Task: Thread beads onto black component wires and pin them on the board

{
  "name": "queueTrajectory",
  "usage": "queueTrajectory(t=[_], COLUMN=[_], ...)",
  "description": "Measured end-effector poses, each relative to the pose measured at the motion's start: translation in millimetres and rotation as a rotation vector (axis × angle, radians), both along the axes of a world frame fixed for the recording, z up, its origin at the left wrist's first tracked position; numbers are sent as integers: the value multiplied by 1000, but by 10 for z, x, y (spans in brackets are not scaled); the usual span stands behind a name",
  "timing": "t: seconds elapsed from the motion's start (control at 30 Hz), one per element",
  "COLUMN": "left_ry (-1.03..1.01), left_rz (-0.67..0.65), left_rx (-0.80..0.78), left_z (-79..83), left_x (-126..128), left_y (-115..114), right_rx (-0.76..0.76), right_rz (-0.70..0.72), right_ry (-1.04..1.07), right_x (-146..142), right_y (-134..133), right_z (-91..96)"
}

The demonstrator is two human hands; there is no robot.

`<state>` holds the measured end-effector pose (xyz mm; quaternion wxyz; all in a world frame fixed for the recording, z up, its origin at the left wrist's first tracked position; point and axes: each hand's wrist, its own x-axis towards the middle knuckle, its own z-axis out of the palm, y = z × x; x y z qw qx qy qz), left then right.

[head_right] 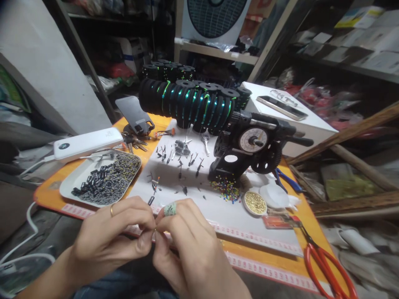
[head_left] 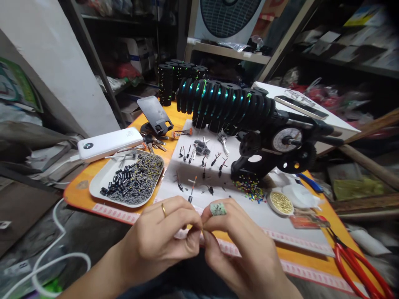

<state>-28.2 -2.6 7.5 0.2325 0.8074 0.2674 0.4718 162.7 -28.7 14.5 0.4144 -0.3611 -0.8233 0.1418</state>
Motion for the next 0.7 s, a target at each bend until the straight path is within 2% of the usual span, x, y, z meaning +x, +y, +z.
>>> queueTrajectory(t=[0.07, 0.17, 0.23, 0.33, 0.4, 0.5, 0.6, 0.7], left_ry=[-24, -156, -266, -393, -446, -501, -525, -460], left_rz=[28, 31, -7, -105, -154, -168, -127, -19], left_rx=[-145, -451, -617, -774, -821, -806, -776, -700], left_z=[0, -9, -12, -2, 8, -5, -56, -103], left_x=[30, 72, 85, 90, 97, 123, 151, 161], left_y=[-16, -39, -43, -32, -22, -25, -57, -107], right_rx=[52, 86, 85, 63, 59, 110, 105, -11], right_rz=[8, -4, -5, -14, -29, -113, -177, -173], right_ry=[-53, -60, -42, -1, 37, 94, 167, 288], right_x=[-9, -31, -43, -54, -70, -123, -189, -224], right_y=[17, 41, 51, 35, 4, -45, -73, -96], right_z=[32, 74, 77, 39, 2, -44, -74, -106])
